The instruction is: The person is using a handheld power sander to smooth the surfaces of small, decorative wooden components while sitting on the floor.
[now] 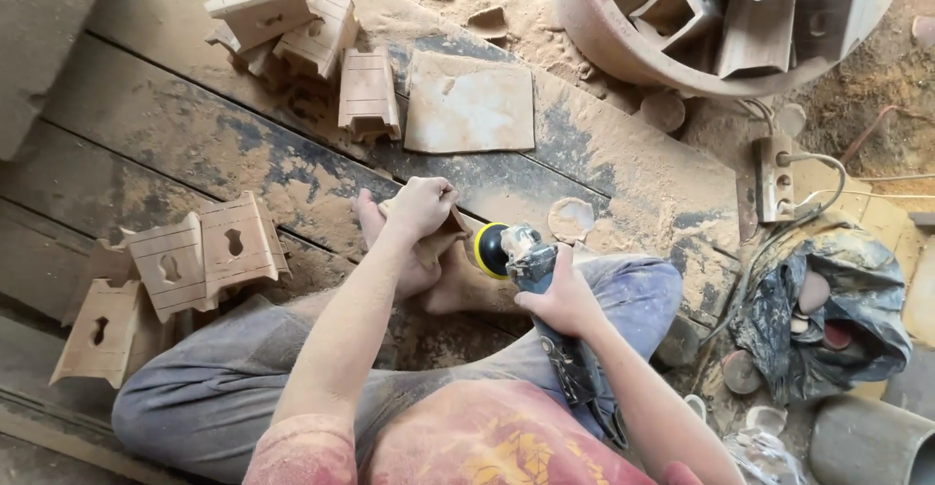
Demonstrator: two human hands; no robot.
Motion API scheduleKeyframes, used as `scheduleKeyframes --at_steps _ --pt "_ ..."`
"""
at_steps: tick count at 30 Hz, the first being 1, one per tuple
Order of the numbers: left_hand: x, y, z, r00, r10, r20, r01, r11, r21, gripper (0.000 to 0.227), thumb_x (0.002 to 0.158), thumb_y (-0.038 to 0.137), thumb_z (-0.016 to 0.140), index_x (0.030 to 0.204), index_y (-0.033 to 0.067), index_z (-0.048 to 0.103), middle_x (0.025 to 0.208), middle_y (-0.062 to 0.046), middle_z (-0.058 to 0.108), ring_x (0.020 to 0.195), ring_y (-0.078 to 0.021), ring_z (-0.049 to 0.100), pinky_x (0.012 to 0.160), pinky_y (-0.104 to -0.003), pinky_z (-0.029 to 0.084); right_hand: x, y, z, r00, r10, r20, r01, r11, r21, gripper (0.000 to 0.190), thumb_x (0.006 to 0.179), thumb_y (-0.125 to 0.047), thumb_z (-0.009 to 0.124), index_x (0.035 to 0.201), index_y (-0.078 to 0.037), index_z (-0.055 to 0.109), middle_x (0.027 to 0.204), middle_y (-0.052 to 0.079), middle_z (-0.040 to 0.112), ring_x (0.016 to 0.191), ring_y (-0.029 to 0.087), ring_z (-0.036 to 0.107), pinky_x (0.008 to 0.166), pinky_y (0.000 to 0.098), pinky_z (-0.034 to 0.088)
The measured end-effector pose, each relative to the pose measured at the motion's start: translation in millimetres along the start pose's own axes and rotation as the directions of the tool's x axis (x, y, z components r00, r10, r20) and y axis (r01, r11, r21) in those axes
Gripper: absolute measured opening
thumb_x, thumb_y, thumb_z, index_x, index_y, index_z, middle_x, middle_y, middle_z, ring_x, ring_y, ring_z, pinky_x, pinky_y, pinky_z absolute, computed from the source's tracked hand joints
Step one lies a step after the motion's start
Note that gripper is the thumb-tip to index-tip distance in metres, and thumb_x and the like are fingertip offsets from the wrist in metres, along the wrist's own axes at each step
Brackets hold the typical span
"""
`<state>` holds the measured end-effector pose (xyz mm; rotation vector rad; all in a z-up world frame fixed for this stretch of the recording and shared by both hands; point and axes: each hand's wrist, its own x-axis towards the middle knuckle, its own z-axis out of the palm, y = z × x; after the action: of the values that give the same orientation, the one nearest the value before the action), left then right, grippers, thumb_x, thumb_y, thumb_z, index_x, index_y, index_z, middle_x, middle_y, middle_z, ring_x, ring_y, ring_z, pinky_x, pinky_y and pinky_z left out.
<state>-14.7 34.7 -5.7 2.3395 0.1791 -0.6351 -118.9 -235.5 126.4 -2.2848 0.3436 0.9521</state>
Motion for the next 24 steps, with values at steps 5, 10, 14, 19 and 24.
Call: scheduleKeyframes --at_steps 5,10,14,19,24 --pt "-26.1 31.2 -25.2 0.999 -0.034 0.028 0.031 0.994 0.108 0.024 0.093 0.044 0.058 0.103 0.0333 0.076 0.105 -0.004 0.077 0.102 -0.0362 0.074 0.088 -0.050 0.061 -11.0 -25.6 1.3 1.000 -0.015 0.020 0.017 0.996 -0.086 0.091 0.069 -0.037 0.082 0.138 -0.011 0.030 0.132 0.030 0.059 0.126 0.046 0.059 0.109 0.0555 0.049" --pt "-15.0 23.6 -18.0 0.999 -0.020 0.039 0.015 0.992 0.125 0.025 0.093 0.046 0.056 0.103 0.0337 0.075 0.106 -0.004 0.077 0.103 -0.0374 0.073 0.088 -0.051 0.060 -0.9 -29.7 11.1 0.999 -0.029 0.030 0.035 0.976 -0.216 0.092 0.070 -0.041 0.080 0.140 -0.012 0.028 0.133 0.030 0.057 0.125 0.048 0.059 0.110 0.0565 0.048" --pt "-18.5 30.7 -26.6 0.997 0.001 0.083 -0.007 0.998 0.066 0.027 0.095 0.040 0.055 0.107 0.0279 0.076 0.110 -0.011 0.076 0.107 -0.0421 0.072 0.092 -0.054 0.058 0.5 -26.2 14.5 1.000 0.001 -0.001 -0.002 0.972 -0.235 0.091 0.070 -0.042 0.078 0.141 -0.012 0.028 0.132 0.030 0.056 0.123 0.050 0.059 0.110 0.0575 0.048" --pt "-14.6 30.3 -25.0 0.996 0.005 0.092 -0.012 0.998 0.066 0.026 0.095 0.040 0.055 0.105 0.0282 0.077 0.109 -0.009 0.077 0.106 -0.0410 0.072 0.092 -0.053 0.059 -2.3 -32.7 14.5 0.999 0.031 -0.007 -0.032 0.970 -0.240 0.091 0.071 -0.041 0.076 0.142 -0.012 0.027 0.129 0.030 0.059 0.122 0.050 0.060 0.109 0.0575 0.048" --pt "-19.1 33.4 -26.5 0.996 0.010 0.091 -0.019 0.995 0.097 0.027 0.094 0.040 0.054 0.104 0.0304 0.077 0.108 -0.008 0.077 0.105 -0.0398 0.073 0.093 -0.052 0.059 -2.8 -34.8 17.9 1.000 0.005 0.002 -0.004 0.969 -0.247 0.093 0.071 -0.040 0.076 0.144 -0.013 0.026 0.130 0.030 0.059 0.121 0.051 0.060 0.108 0.0587 0.048"
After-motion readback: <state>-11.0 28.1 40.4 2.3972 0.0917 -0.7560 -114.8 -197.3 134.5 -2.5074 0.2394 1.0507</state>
